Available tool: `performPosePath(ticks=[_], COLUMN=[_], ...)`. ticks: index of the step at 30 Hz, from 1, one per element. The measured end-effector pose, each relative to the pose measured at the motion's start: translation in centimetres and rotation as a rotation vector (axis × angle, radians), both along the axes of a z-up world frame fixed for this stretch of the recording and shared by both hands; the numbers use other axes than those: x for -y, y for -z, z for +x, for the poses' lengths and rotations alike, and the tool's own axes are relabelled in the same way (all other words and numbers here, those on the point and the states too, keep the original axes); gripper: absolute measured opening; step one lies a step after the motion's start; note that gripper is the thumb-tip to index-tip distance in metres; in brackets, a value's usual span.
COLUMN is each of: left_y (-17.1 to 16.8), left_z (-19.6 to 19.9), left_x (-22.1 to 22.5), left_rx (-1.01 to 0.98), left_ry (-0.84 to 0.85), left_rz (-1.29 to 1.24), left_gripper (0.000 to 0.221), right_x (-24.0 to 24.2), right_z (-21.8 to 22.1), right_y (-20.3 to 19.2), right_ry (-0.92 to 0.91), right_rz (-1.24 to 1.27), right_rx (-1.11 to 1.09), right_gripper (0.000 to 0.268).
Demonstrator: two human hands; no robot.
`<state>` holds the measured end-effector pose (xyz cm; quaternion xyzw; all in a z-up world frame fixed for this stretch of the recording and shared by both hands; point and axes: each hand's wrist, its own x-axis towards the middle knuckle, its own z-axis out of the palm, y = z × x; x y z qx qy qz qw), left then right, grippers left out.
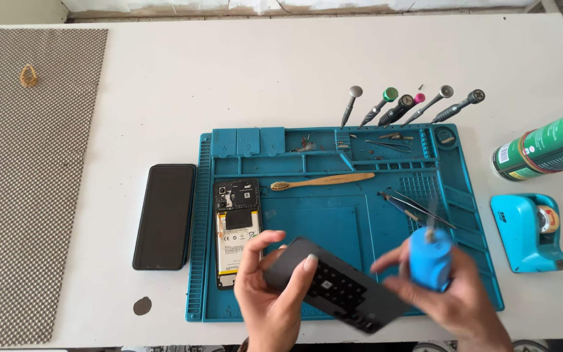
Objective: The person uses a blue electric screwdriver to remove screws from the back cover of a disassembled smartphone. They then use tweezers to pick up the screws and place them on the work mat.
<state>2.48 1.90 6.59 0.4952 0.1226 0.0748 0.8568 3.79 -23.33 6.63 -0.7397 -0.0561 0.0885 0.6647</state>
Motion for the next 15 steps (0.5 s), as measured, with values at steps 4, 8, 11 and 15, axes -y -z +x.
performPosePath(ticks=[4,8,11,15], left_y=[-0.4,-0.9,-1.4,-1.5], left_z=[0.5,0.9,1.4,1.0], left_x=[1.6,1.9,1.7,2.2], left_rx=[0.005,-0.068,-0.053,-0.052], left_ry=[-0.118,-0.104,-0.110,-0.049], left_rz=[-0.139,-0.185,-0.143,-0.200], left_gripper=[0.056,0.061,0.062,0.061], right_x=[-0.5,-1.1,-1.0,-2.6], right_z=[-1.8,-3.0,-2.2,-2.5], right_y=[1.9,3.4,4.2,3.5], right_ry=[0.041,0.054,0.049,0.416], right_rz=[0.050,0.491,0.691,0.233], right_rx=[-0.295,-0.296,-0.276,-0.286], right_gripper=[0.033,0.038,0.040,0.035])
